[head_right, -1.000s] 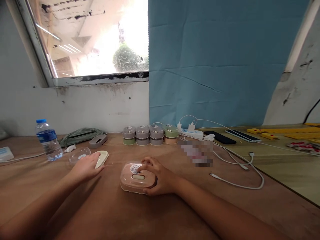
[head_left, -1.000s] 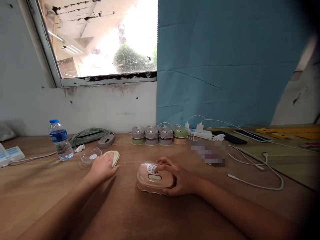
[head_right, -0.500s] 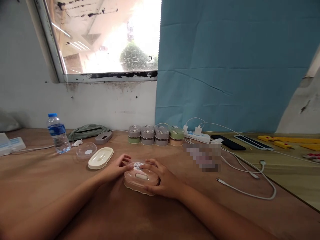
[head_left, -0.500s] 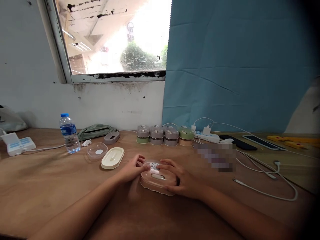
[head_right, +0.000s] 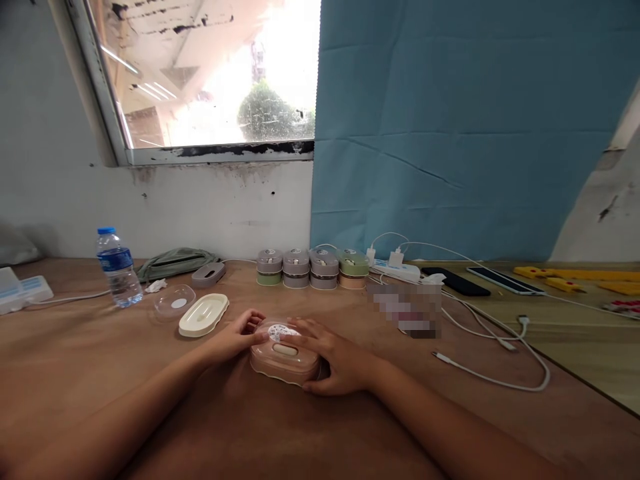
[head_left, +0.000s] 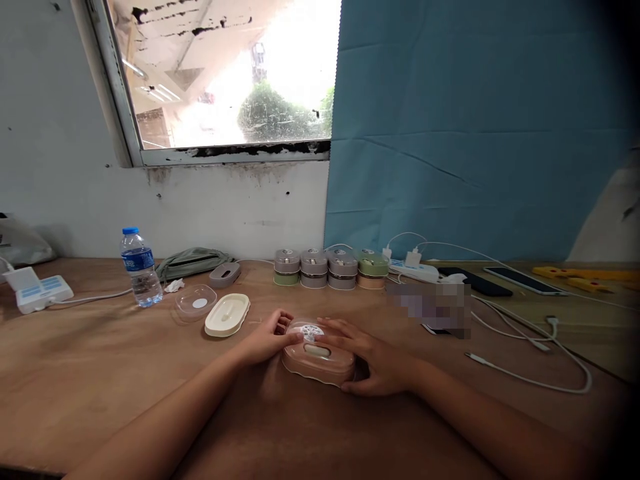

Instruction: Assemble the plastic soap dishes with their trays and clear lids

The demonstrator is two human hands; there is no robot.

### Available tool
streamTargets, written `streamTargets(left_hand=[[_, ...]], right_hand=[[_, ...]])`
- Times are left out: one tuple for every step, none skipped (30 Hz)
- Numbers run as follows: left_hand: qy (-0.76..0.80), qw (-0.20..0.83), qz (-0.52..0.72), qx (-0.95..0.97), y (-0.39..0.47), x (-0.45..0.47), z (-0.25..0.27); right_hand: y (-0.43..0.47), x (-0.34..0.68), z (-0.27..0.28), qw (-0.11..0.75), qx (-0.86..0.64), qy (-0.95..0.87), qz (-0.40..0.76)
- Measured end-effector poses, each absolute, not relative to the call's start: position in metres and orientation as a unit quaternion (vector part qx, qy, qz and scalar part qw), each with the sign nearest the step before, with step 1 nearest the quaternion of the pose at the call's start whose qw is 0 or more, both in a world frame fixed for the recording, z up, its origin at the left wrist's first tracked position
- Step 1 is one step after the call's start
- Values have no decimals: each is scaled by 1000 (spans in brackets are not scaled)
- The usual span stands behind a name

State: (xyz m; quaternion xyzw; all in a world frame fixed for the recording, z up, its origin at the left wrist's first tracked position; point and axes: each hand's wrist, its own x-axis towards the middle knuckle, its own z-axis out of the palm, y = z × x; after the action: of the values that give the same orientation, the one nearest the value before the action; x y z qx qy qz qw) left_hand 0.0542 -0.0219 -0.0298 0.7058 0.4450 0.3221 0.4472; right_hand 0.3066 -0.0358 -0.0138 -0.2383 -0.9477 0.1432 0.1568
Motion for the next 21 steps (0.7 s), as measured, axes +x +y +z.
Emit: streamTargets(left_hand=[[446, 444, 320, 708, -22, 55, -30], [446, 439, 318, 712, -23, 55, -30], [447, 430, 317, 718, -24, 56, -29], [449, 414, 316, 726, -25, 56, -29], [455, 386, 315, 738, -26, 57, -28], [463, 345, 316, 753, -26, 57, -27], [475, 289, 319, 767, -26, 55, -25], [492, 222, 321, 778, -25, 53, -22], [512, 150, 319, 784, -23, 49, -20], [536, 79, 309, 782, -20, 44, -16], [567, 14, 288, 772, -17, 37, -13], [602, -40, 255, 755, -14, 30, -10], [639, -80, 214, 735, -12, 22, -7], [670, -106, 171, 715, -10, 14, -4], [693, -116, 129, 700, -9, 6, -2], [708, -112, 93, 691, -8, 0, -1], [716, -99, 62, 689, -9, -5, 0], [718, -83, 36, 691, -10, -8, 1], [717, -67, 17, 694, -12, -10, 2], [716, -56, 2, 696, -13, -11, 3], [714, -49, -7, 699, -14, -11, 4]], right_hand=[[-36, 307, -13, 155, -233, -950, 141], [-36, 309, -12, 153, -228, -951, 140], [-35, 310, -12, 154, -224, -952, 138], [-34, 312, -12, 159, -221, -952, 138], [-33, 314, -12, 166, -220, -951, 139], [-32, 315, -13, 175, -220, -949, 142], [-30, 317, -14, 185, -220, -947, 145], [-29, 317, -15, 195, -219, -945, 147], [-28, 317, -17, 204, -219, -943, 147], [-26, 315, -18, 211, -221, -941, 142], [-25, 312, -20, 218, -226, -940, 134], [-23, 307, -22, 225, -233, -938, 122], [-21, 301, -25, 232, -241, -936, 109], [-18, 293, -27, 239, -251, -933, 95], [-14, 284, -30, 246, -258, -930, 82], [-9, 274, -32, 255, -265, -927, 69], [-4, 263, -34, 264, -274, -923, 56], [3, 251, -36, 270, -281, -920, 42], [10, 239, -38, 279, -289, -915, 27], [17, 226, -40, 285, -297, -911, 18], [25, 213, -41, 292, -305, -907, 15]])
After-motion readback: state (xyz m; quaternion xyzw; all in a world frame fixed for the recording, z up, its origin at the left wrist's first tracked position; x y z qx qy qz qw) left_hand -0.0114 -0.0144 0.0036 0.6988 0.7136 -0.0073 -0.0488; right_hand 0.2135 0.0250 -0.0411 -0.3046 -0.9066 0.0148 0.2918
